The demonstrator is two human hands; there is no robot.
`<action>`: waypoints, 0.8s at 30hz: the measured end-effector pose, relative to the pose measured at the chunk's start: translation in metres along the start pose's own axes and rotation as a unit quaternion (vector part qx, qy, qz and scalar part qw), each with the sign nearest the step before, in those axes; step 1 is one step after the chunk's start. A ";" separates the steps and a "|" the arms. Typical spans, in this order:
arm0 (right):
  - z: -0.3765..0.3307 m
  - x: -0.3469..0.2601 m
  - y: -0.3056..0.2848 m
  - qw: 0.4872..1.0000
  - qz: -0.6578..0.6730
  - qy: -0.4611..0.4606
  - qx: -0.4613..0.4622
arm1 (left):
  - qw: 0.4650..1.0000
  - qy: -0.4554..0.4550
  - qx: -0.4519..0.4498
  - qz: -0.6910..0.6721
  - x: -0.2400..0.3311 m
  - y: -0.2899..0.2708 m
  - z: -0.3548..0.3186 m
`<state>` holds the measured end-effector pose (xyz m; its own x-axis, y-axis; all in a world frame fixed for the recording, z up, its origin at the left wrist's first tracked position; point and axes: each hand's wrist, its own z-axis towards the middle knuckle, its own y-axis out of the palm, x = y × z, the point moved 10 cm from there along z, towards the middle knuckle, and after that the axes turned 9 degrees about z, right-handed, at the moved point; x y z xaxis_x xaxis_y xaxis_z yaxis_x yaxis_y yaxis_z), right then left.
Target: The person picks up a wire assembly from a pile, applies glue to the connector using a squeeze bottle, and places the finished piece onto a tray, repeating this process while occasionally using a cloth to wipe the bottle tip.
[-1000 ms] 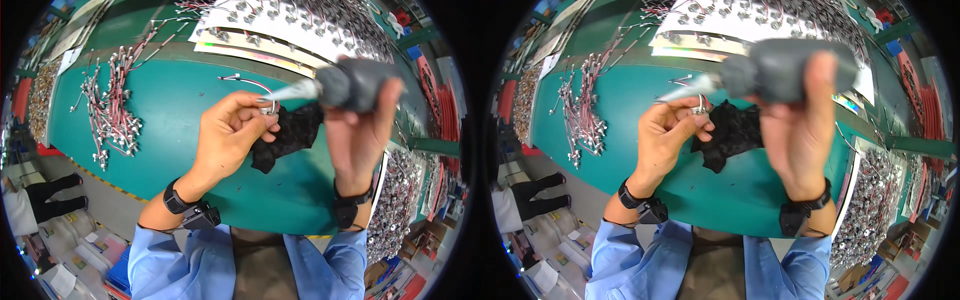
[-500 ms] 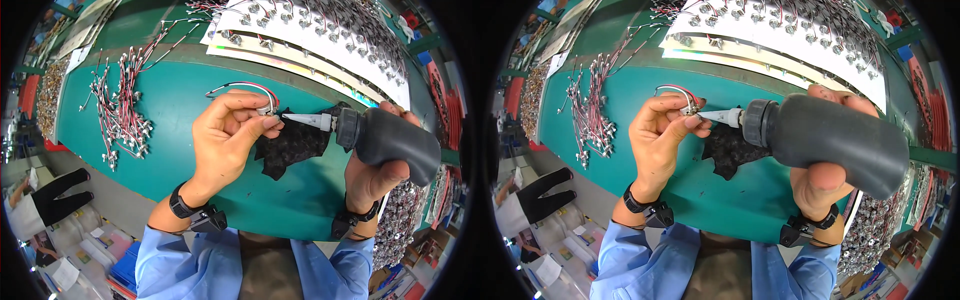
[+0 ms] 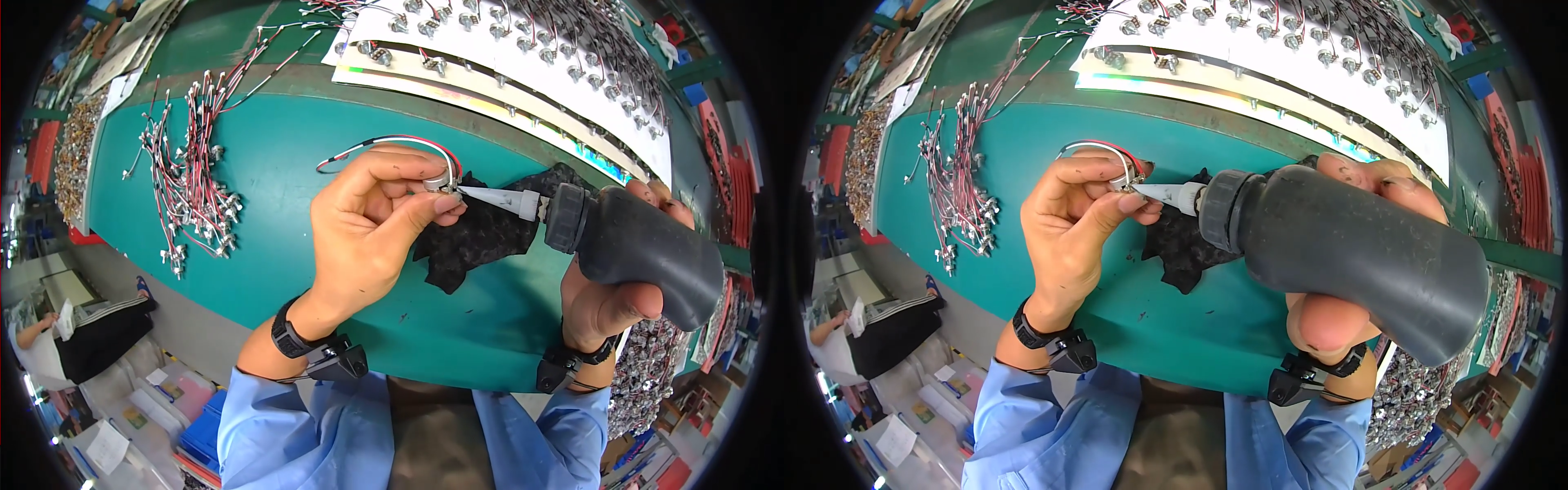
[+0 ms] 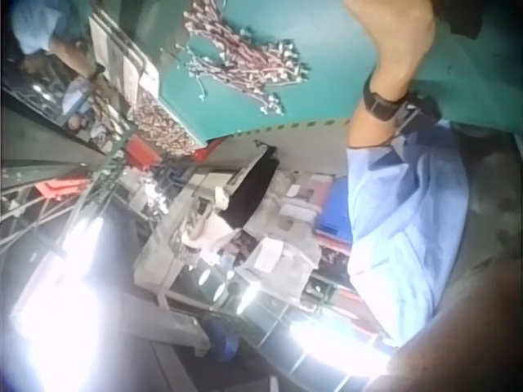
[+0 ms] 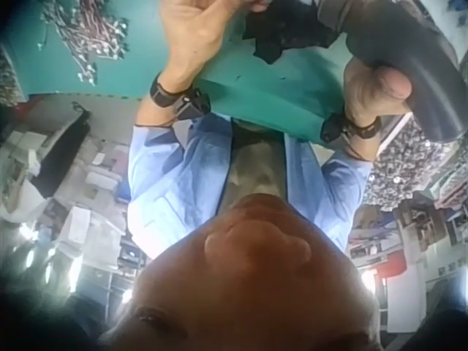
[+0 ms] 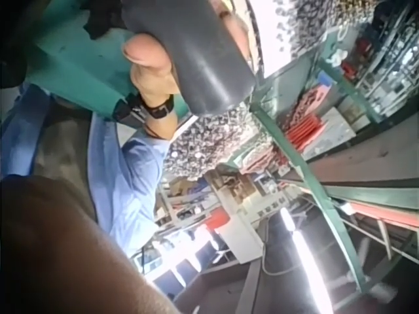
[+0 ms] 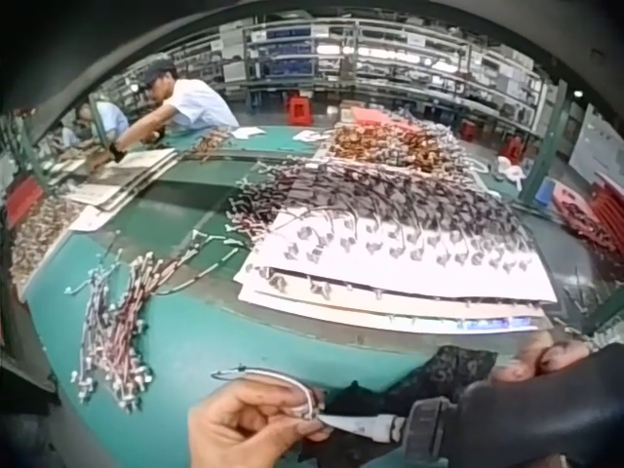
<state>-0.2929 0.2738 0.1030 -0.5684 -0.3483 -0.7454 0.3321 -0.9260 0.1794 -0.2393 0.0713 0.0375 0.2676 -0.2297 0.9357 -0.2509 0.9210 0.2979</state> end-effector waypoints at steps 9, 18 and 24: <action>0.002 -0.005 0.001 0.995 0.042 -0.048 0.079 | 1.000 -0.003 0.000 0.003 -0.001 0.000 0.000; 0.000 0.001 -0.001 1.000 0.004 0.006 0.016 | 1.000 0.002 0.000 0.015 0.000 0.001 0.000; 0.000 0.001 0.000 0.999 -0.045 0.010 0.020 | 1.000 -0.001 0.003 0.011 -0.001 0.000 0.000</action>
<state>-0.2932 0.2738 0.1023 -0.5787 -0.2603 -0.7729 0.2490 -0.9588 0.1365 -0.2396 0.0718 0.0366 0.2611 -0.2105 0.9421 -0.2613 0.9241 0.2789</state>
